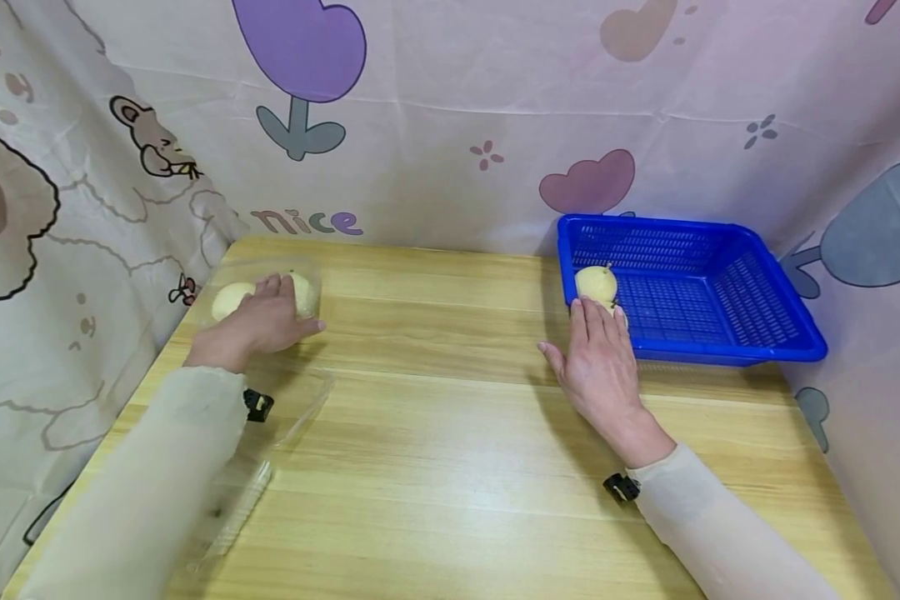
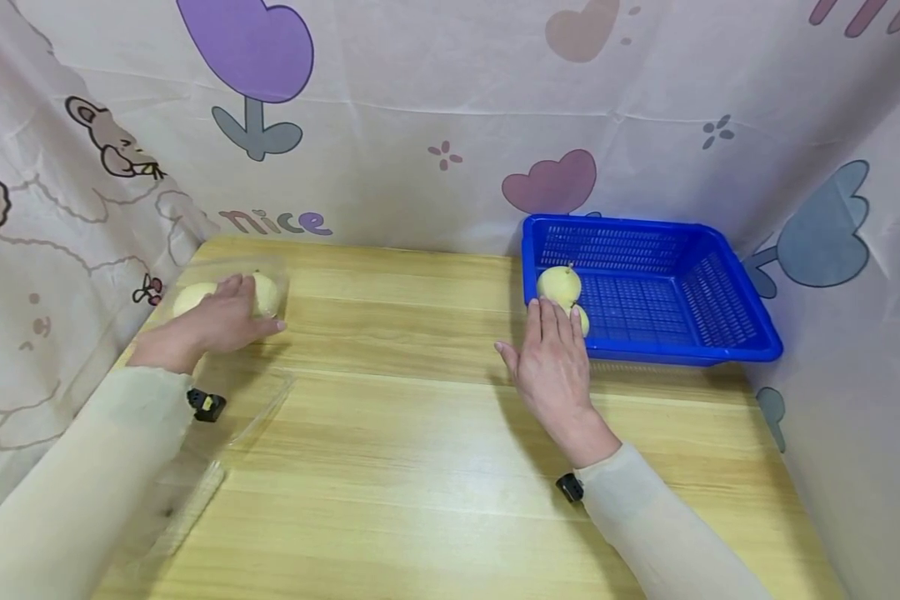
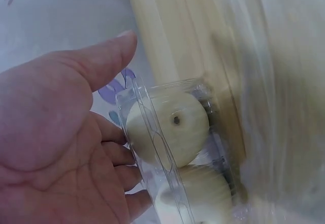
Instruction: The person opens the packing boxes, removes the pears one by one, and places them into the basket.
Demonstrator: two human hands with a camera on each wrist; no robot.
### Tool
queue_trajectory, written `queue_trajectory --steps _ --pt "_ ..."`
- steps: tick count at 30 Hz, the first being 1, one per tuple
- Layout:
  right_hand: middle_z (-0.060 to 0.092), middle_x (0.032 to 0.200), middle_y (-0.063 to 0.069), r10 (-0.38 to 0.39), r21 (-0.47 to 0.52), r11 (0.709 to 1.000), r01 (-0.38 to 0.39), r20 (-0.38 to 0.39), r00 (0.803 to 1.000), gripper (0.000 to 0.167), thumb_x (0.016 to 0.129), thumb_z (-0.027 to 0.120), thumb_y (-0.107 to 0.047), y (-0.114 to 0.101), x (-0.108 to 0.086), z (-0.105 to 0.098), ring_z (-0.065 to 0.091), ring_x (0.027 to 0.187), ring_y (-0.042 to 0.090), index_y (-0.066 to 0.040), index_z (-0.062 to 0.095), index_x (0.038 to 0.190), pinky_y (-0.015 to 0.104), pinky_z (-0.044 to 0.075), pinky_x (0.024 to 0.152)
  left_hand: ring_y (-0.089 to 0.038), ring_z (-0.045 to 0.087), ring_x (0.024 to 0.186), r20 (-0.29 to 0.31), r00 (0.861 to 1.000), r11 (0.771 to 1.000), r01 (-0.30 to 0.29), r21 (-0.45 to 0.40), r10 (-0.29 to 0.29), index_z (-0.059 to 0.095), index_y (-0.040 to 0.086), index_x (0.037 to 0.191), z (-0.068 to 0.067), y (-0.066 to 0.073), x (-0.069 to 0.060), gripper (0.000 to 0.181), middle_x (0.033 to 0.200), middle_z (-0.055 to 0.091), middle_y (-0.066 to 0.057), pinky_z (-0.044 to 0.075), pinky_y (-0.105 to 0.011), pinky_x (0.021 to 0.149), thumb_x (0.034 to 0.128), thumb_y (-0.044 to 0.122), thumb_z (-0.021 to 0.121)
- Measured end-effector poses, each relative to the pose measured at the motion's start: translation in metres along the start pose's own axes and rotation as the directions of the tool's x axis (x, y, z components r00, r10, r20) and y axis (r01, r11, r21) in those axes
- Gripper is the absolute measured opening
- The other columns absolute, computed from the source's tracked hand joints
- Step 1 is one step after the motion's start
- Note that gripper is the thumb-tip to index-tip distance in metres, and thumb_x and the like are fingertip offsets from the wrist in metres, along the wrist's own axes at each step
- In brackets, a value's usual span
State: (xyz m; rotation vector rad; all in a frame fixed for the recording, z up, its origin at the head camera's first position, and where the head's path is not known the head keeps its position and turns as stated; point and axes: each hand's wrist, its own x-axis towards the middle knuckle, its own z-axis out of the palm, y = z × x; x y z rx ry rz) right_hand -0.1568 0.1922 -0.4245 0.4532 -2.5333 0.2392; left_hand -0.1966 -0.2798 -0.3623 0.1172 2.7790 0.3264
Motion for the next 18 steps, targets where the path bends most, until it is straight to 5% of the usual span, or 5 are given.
queue_trajectory --steps 18 --pt "0.057 0.144 0.035 -0.003 -0.015 1.0 0.003 -0.001 1.0 0.079 0.098 0.073 -0.044 0.001 -0.001 0.001 0.052 0.137 0.051 0.015 0.051 0.145 0.066 0.033 0.124 -0.051 -0.012 0.159 -0.013 0.998 0.998 -0.059 0.016 0.059 -0.009 -0.012 0.161 0.022 0.065 0.022 0.109 0.169 -0.017 -0.034 -0.007 -0.065 0.129 0.1042 0.047 0.061"
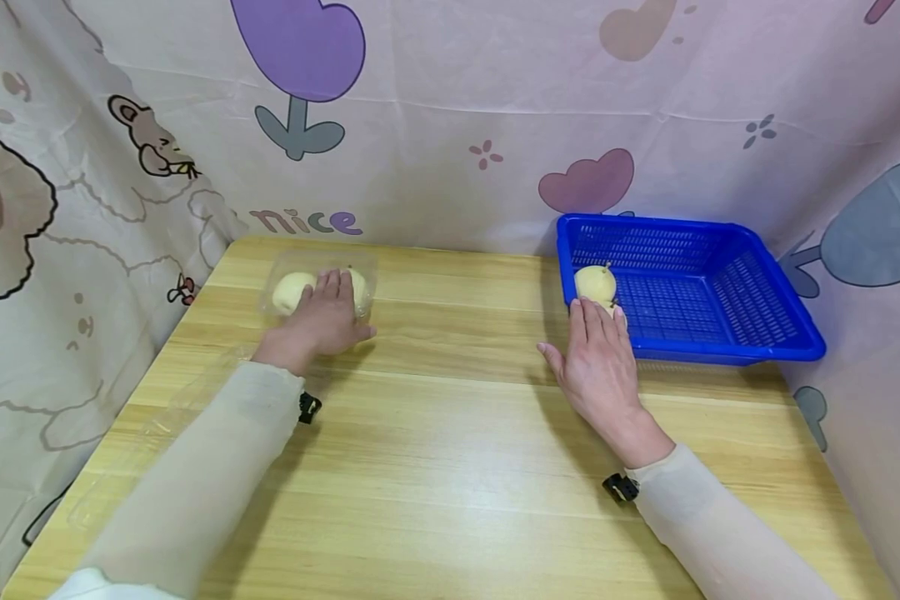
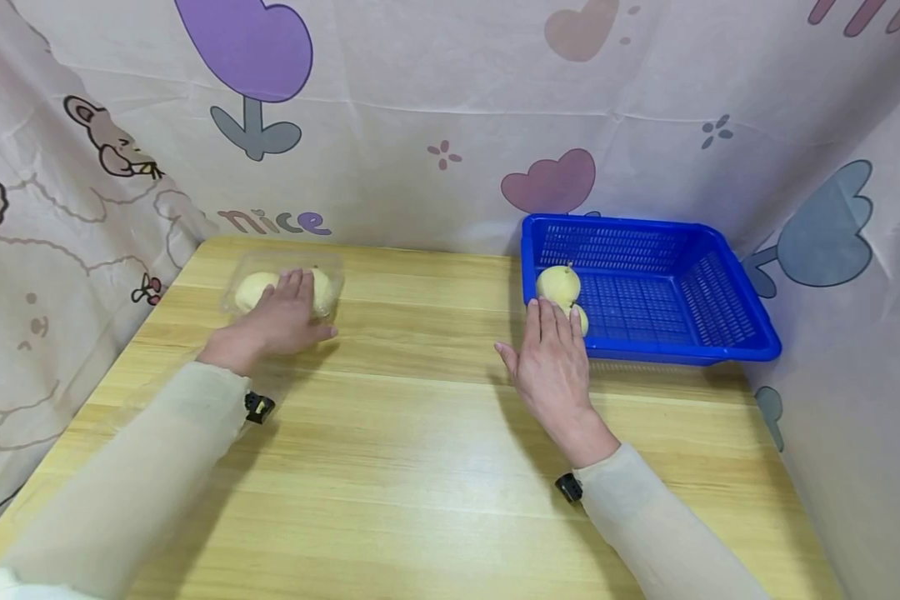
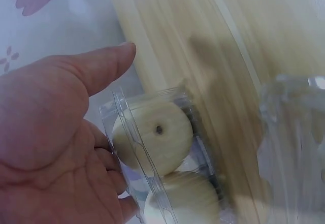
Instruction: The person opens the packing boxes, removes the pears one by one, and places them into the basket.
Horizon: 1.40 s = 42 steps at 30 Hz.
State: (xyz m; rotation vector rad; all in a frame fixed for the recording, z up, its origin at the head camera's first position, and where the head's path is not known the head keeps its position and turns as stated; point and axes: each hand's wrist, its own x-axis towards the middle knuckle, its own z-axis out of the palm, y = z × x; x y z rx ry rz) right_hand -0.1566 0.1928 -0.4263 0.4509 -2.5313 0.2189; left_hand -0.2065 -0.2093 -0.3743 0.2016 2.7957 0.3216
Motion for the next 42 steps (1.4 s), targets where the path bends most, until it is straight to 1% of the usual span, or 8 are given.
queue_trajectory --steps 4,7,13,17,21,26,34,42 --pt "0.057 0.144 0.035 -0.012 -0.011 1.0 0.012 -0.003 1.0 0.079 0.098 0.073 -0.044 -0.001 0.0 0.001 0.053 0.136 0.051 0.015 0.051 0.146 0.066 0.033 0.124 -0.051 -0.011 0.16 -0.01 0.999 0.999 -0.034 -0.005 0.034 -0.007 -0.011 0.163 -0.002 -0.002 -0.006 0.106 0.17 -0.014 -0.034 -0.005 -0.065 0.129 0.105 0.048 0.06" --pt "0.058 0.143 0.035 -0.025 -0.016 1.0 0.024 -0.007 1.0 0.079 0.098 0.074 -0.044 -0.001 0.001 0.001 0.054 0.136 0.051 0.015 0.051 0.145 0.066 0.033 0.123 -0.054 -0.009 0.159 -0.026 0.999 0.999 -0.044 -0.008 0.044 -0.004 -0.01 0.164 -0.007 -0.014 -0.013 0.109 0.17 -0.011 -0.035 -0.004 -0.073 0.126 0.104 0.055 0.059" --pt "0.059 0.142 0.035 -0.029 -0.024 0.999 0.029 -0.01 1.0 0.08 0.097 0.074 -0.045 -0.001 0.001 0.001 0.054 0.134 0.051 0.016 0.051 0.144 0.067 0.035 0.122 -0.064 -0.015 0.152 -0.019 0.999 1.0 0.026 -0.017 -0.026 -0.006 -0.003 0.166 -0.013 -0.044 -0.025 0.118 0.167 -0.017 -0.039 -0.005 -0.085 0.116 0.0981 0.071 0.057" --pt "0.057 0.143 0.036 -0.017 -0.013 1.0 0.017 0.0 1.0 0.08 0.098 0.073 -0.045 -0.002 0.001 0.0 0.053 0.136 0.051 0.016 0.05 0.145 0.066 0.034 0.123 -0.067 -0.018 0.149 -0.008 1.0 1.0 0.019 -0.02 -0.019 -0.009 -0.001 0.166 -0.009 -0.048 -0.024 0.117 0.165 -0.021 -0.04 0.0 -0.083 0.118 0.0993 0.066 0.06" --pt "0.056 0.145 0.036 -0.007 0.005 1.0 0.007 0.006 1.0 0.08 0.098 0.073 -0.044 -0.004 0.002 -0.001 0.051 0.138 0.051 0.016 0.049 0.146 0.065 0.032 0.124 -0.069 -0.016 0.149 -0.025 1.0 1.0 0.007 -0.021 -0.007 -0.006 -0.003 0.166 -0.005 -0.039 -0.022 0.113 0.165 -0.018 -0.042 0.002 -0.082 0.12 0.1005 0.055 0.065" --pt "0.055 0.147 0.035 0.001 0.013 1.0 -0.001 0.015 1.0 0.081 0.098 0.073 -0.044 -0.007 0.004 -0.002 0.051 0.139 0.05 0.015 0.048 0.147 0.065 0.031 0.125 -0.067 -0.015 0.15 -0.018 1.0 1.0 -0.004 -0.01 0.004 -0.005 -0.004 0.166 -0.001 -0.019 -0.024 0.109 0.166 -0.015 -0.041 0.002 -0.079 0.122 0.1015 0.047 0.066" --pt "0.052 0.151 0.035 -0.017 0.019 1.0 0.017 0.026 1.0 0.082 0.098 0.073 -0.044 -0.017 0.01 -0.002 0.05 0.141 0.05 0.015 0.046 0.149 0.063 0.029 0.127 -0.062 -0.012 0.154 -0.003 0.999 0.999 -0.043 0.019 0.043 -0.003 -0.004 0.166 0.009 0.018 -0.027 0.108 0.168 -0.013 -0.037 0.001 -0.073 0.125 0.1011 0.044 0.068" --pt "0.051 0.152 0.034 -0.061 0.046 0.997 0.06 0.032 0.998 0.08 0.101 0.071 -0.044 -0.033 0.018 -0.002 0.049 0.144 0.049 0.014 0.046 0.151 0.061 0.029 0.128 -0.059 -0.009 0.156 0.007 0.994 0.993 -0.112 0.036 0.112 -0.001 -0.001 0.168 0.024 0.054 -0.029 0.108 0.171 -0.01 -0.033 0.006 -0.07 0.127 0.1002 0.044 0.07"
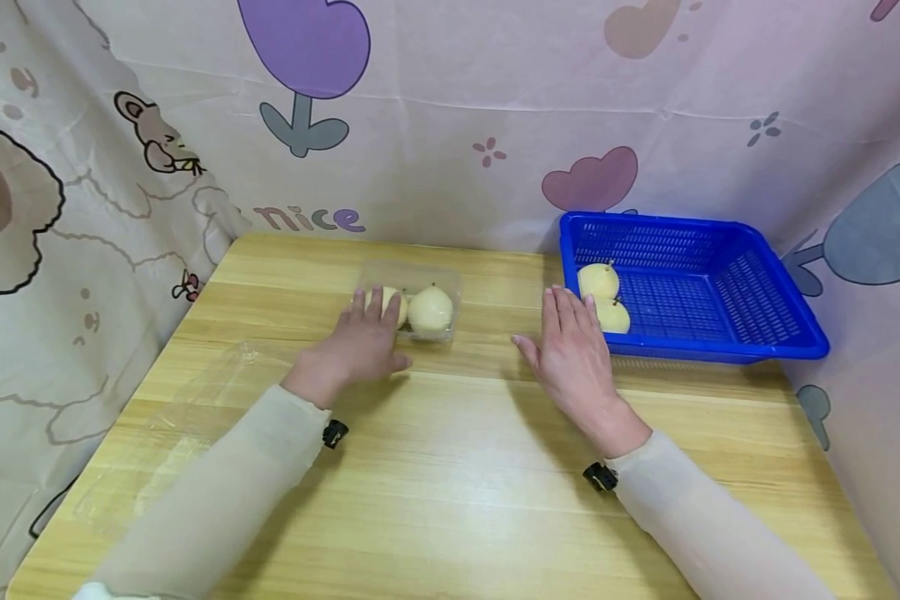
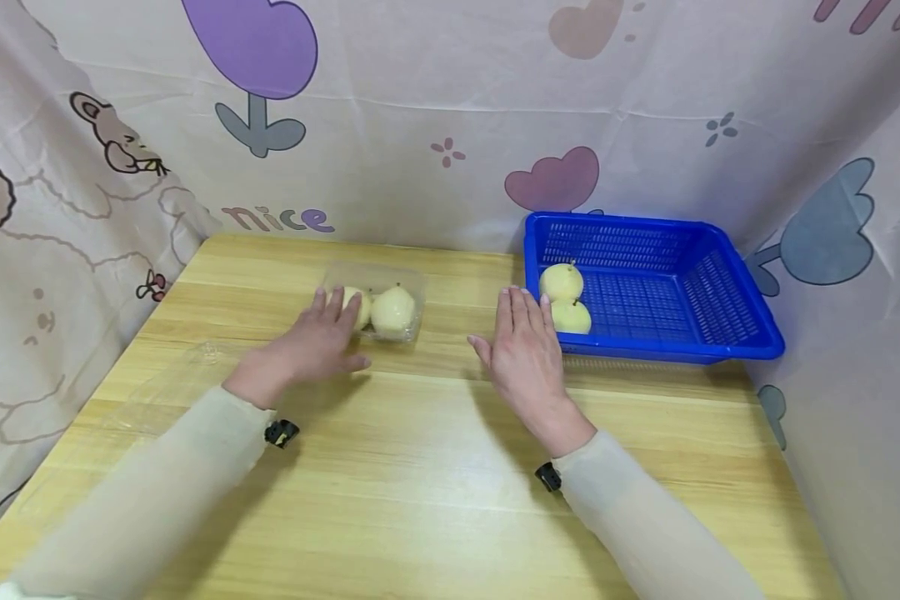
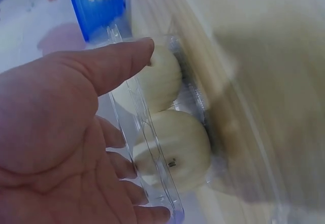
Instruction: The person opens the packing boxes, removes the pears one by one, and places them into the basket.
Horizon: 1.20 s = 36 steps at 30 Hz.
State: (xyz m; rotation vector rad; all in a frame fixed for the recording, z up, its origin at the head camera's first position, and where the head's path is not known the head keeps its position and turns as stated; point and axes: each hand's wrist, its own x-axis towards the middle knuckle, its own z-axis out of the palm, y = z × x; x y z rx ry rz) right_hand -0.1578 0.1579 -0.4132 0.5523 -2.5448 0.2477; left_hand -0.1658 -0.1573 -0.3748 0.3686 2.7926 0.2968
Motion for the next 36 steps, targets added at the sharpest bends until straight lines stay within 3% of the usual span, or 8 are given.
queue_trajectory --steps 6,11,16,25,31,36 --pt "0.051 0.153 0.034 -0.021 0.032 0.999 0.02 0.031 0.999 0.078 0.102 0.069 -0.044 -0.013 0.004 0.005 0.047 0.145 0.048 0.013 0.047 0.151 0.06 0.027 0.129 -0.053 -0.009 0.159 0.014 0.999 0.999 -0.05 0.012 0.05 0.0 0.002 0.168 0.009 0.029 -0.005 0.107 0.173 -0.008 -0.029 0.008 -0.066 0.129 0.1003 0.045 0.07" --pt "0.047 0.157 0.033 -0.017 0.092 0.996 0.006 0.128 0.992 0.077 0.105 0.064 -0.045 -0.023 0.007 0.01 0.043 0.149 0.046 0.012 0.044 0.154 0.059 0.023 0.131 -0.05 -0.008 0.16 0.039 0.994 0.995 -0.099 0.031 0.098 0.003 0.001 0.168 0.016 0.048 -0.01 0.105 0.173 -0.006 -0.027 0.01 -0.063 0.13 0.1008 0.048 0.069" --pt "0.042 0.162 0.03 -0.03 0.118 0.993 0.002 0.236 0.971 0.077 0.109 0.055 -0.048 -0.031 0.009 0.014 0.038 0.153 0.044 0.01 0.038 0.157 0.059 0.026 0.13 -0.049 -0.008 0.16 0.05 0.99 0.99 -0.131 0.041 0.129 0.006 0.002 0.169 0.021 0.06 -0.016 0.104 0.174 -0.004 -0.025 0.011 -0.065 0.13 0.1006 0.049 0.069" --pt "0.021 0.172 0.026 -0.051 0.1 0.995 0.011 0.41 0.911 0.089 0.108 0.045 -0.061 -0.038 0.001 0.02 0.015 0.163 0.039 0.005 0.024 0.164 0.059 0.017 0.132 -0.049 -0.004 0.16 0.078 0.982 0.982 -0.176 0.06 0.172 0.012 0.002 0.169 0.019 0.068 -0.025 0.1 0.175 -0.001 -0.024 0.013 -0.064 0.131 0.1009 0.048 0.069" --pt "0.022 0.172 0.024 -0.071 0.072 0.996 0.046 0.402 0.913 0.091 0.107 0.046 -0.062 -0.038 -0.004 0.021 0.015 0.163 0.038 0.004 0.025 0.165 0.058 0.018 0.132 -0.049 -0.001 0.161 0.104 0.978 0.978 -0.19 0.082 0.182 0.015 0.002 0.168 0.015 0.068 -0.027 0.097 0.175 0.001 -0.023 0.014 -0.06 0.132 0.1017 0.047 0.068" --pt "0.022 0.172 0.024 -0.075 0.071 0.996 0.051 0.399 0.914 0.091 0.107 0.047 -0.062 -0.035 -0.008 0.019 0.015 0.163 0.037 0.004 0.025 0.165 0.057 0.016 0.133 -0.051 0.006 0.16 0.119 0.965 0.966 -0.244 0.087 0.233 0.02 0.0 0.167 0.008 0.066 -0.029 0.085 0.174 0.007 -0.024 0.015 -0.056 0.132 0.106 0.042 0.063"
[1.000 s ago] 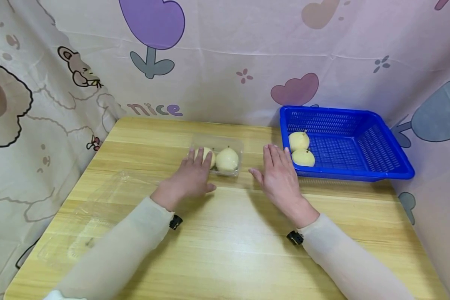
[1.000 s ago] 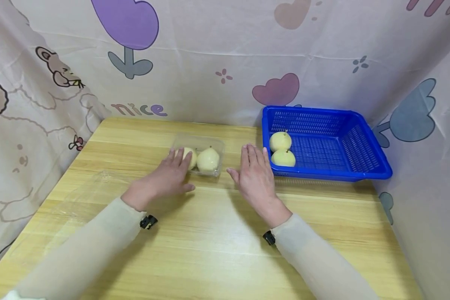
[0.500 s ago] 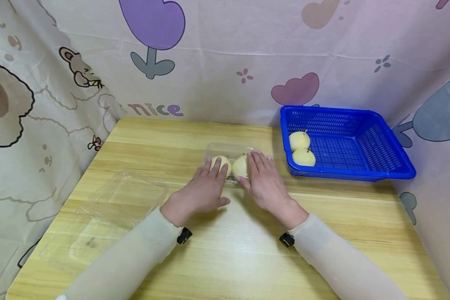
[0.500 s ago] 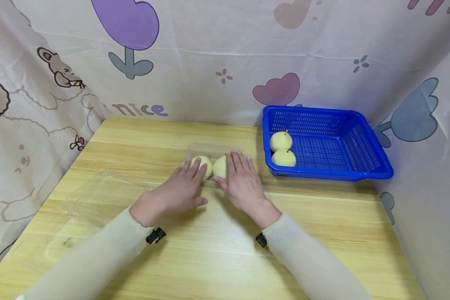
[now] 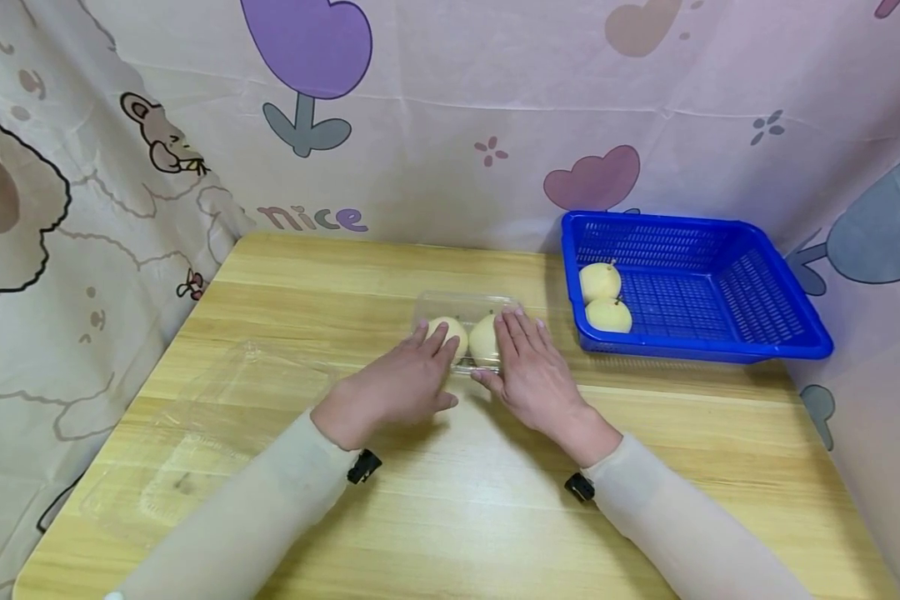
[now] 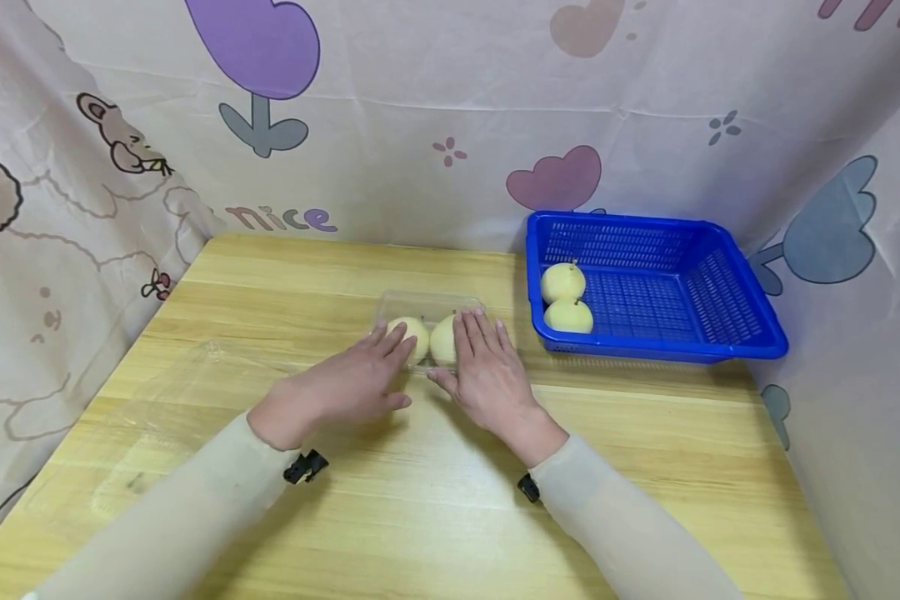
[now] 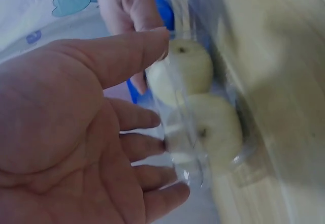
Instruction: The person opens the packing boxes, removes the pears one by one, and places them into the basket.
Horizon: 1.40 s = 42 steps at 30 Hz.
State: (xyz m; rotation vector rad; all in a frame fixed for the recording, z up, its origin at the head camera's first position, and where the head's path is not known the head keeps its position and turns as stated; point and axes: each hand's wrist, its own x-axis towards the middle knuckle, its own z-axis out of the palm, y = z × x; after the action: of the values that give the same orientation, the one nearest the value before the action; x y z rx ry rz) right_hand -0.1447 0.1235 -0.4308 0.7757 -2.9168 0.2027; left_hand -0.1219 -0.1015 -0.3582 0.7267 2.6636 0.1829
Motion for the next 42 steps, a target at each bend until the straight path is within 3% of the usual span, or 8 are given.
queue_trajectory --steps 6,11,19,25,33,42 --pt "0.023 0.172 0.023 0.001 0.0 1.0 -0.001 -0.007 1.0 0.091 0.107 0.047 -0.063 0.002 -0.005 0.0 0.017 0.163 0.037 0.003 0.025 0.165 0.056 0.015 0.133 -0.047 0.021 0.159 -0.037 0.999 0.999 -0.04 -0.03 0.039 0.035 -0.002 0.162 -0.01 -0.006 0.0 0.058 0.171 0.026 -0.022 0.021 -0.054 0.131 0.1119 0.023 0.05" --pt "0.023 0.173 0.023 0.003 0.001 1.0 -0.003 -0.004 1.0 0.092 0.106 0.046 -0.064 0.005 -0.007 0.001 0.017 0.163 0.037 0.003 0.024 0.165 0.057 0.016 0.133 -0.042 0.025 0.159 -0.033 0.999 0.998 -0.03 -0.046 0.028 0.04 0.001 0.161 -0.015 -0.008 0.002 0.052 0.171 0.031 -0.019 0.021 -0.05 0.132 0.1097 0.009 0.044" --pt "0.022 0.173 0.023 0.015 -0.007 1.0 -0.015 0.009 1.0 0.092 0.106 0.047 -0.064 0.011 -0.011 -0.001 0.016 0.163 0.037 0.003 0.023 0.165 0.058 0.014 0.133 -0.037 0.023 0.161 -0.021 1.0 0.997 -0.018 -0.077 0.016 0.039 0.005 0.162 -0.016 -0.004 0.007 0.053 0.172 0.029 -0.014 0.019 -0.049 0.132 0.1089 0.004 0.042" --pt "0.023 0.172 0.024 0.017 -0.006 1.0 -0.017 -0.003 1.0 0.093 0.106 0.048 -0.063 0.015 -0.011 -0.001 0.016 0.163 0.038 0.004 0.024 0.165 0.058 0.012 0.133 -0.036 0.022 0.162 -0.05 0.999 0.992 0.0 -0.128 -0.006 0.038 0.004 0.163 -0.014 -0.003 0.011 0.058 0.173 0.027 -0.015 0.017 -0.048 0.133 0.1048 -0.001 0.043" --pt "0.027 0.171 0.024 0.005 -0.012 1.0 -0.006 -0.033 0.999 0.093 0.105 0.05 -0.063 0.017 -0.01 0.002 0.02 0.162 0.039 0.005 0.027 0.164 0.06 0.018 0.132 -0.036 0.007 0.164 -0.099 0.993 0.97 0.044 -0.239 -0.07 0.023 0.002 0.167 0.0 -0.011 0.014 0.068 0.176 0.008 -0.02 0.009 -0.047 0.133 0.1022 -0.003 0.045" --pt "0.024 0.172 0.025 -0.003 0.012 1.0 0.003 -0.025 1.0 0.093 0.105 0.05 -0.063 0.019 -0.01 0.001 0.019 0.162 0.039 0.005 0.025 0.165 0.058 0.018 0.132 -0.031 0.011 0.164 -0.169 0.98 0.928 0.037 -0.37 -0.106 0.022 0.002 0.167 0.011 -0.02 0.019 0.063 0.177 0.006 -0.017 0.014 -0.047 0.134 0.106 0.004 0.04"
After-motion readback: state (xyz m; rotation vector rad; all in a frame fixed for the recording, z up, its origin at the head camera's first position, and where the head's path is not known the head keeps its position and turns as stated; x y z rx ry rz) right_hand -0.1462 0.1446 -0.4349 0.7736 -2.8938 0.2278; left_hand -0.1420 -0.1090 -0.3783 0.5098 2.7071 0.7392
